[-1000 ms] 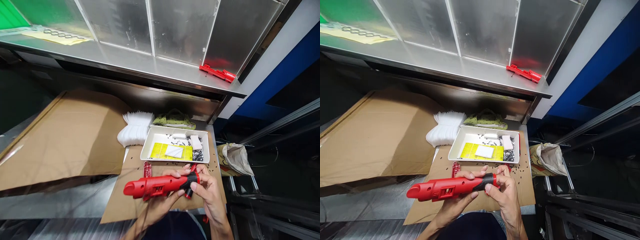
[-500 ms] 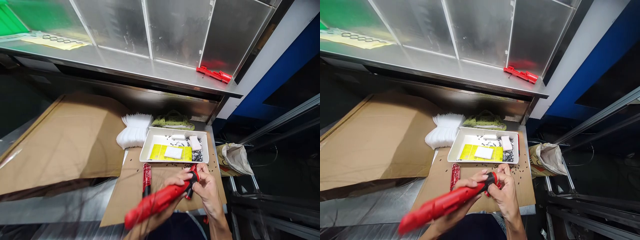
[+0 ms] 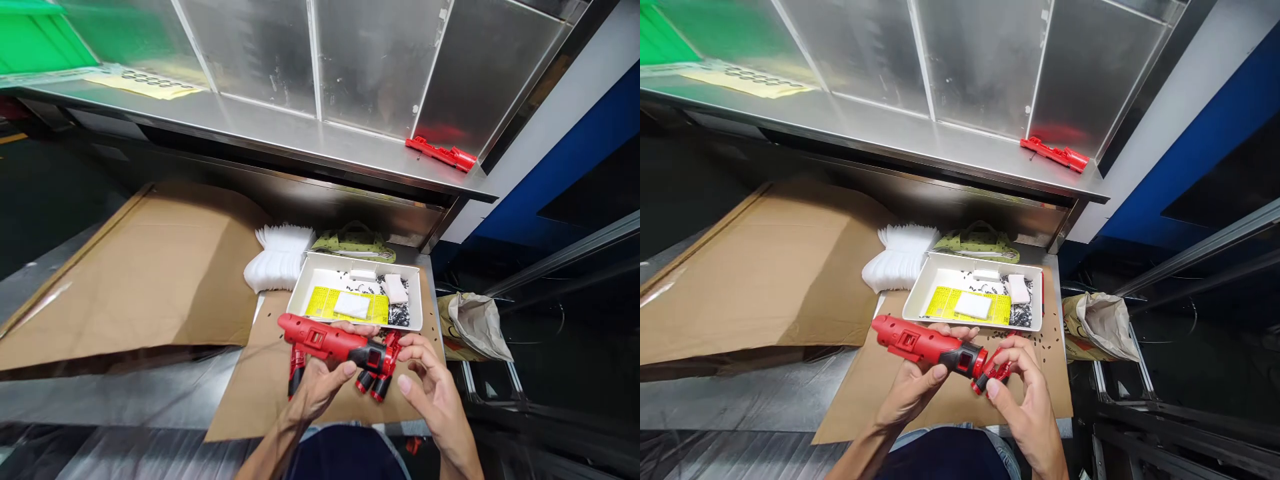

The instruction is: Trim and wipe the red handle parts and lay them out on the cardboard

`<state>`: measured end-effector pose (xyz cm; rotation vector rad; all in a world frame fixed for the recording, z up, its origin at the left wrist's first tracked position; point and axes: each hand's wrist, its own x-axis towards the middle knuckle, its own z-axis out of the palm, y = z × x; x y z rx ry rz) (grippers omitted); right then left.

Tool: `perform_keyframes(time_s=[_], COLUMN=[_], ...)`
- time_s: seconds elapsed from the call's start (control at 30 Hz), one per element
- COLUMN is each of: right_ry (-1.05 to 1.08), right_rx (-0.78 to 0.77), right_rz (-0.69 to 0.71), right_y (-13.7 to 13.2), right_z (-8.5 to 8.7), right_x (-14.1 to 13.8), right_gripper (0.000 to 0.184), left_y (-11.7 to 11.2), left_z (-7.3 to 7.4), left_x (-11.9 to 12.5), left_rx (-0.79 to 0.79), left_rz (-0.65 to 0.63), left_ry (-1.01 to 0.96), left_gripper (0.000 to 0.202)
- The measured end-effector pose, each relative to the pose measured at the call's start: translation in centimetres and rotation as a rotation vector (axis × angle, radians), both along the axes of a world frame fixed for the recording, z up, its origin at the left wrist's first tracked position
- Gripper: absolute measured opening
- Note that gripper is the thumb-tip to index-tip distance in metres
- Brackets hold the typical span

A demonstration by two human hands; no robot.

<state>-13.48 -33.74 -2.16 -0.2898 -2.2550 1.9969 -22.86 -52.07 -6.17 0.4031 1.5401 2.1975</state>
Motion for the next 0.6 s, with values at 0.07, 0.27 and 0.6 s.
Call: perform_keyframes(time_s=[0.07, 0.27, 0.6], right_ry=[0.012, 0.075, 0.070], right_rx=[0.071, 0.172, -0.237], right_rz=[-0.116, -0.217, -0.111], right_y=[0.0, -0.8, -4.4], right_z=[-0.1, -0.2, -0.1], right_x=[0.4, 0.8, -0.9], right_gripper=[0.022, 0.031, 0.040], left_y=[0.2, 0.5, -0.7], left_z=[0.0, 1.0, 1.4], left_x=[-0.1, 0.1, 0.7], left_rx=[0.127, 0.217, -0.206], left_rz=[-0.031, -0.061, -0.006], left_ry=[-0.107, -0.219, 0.107], left_gripper=[0.059, 0.065, 0.036])
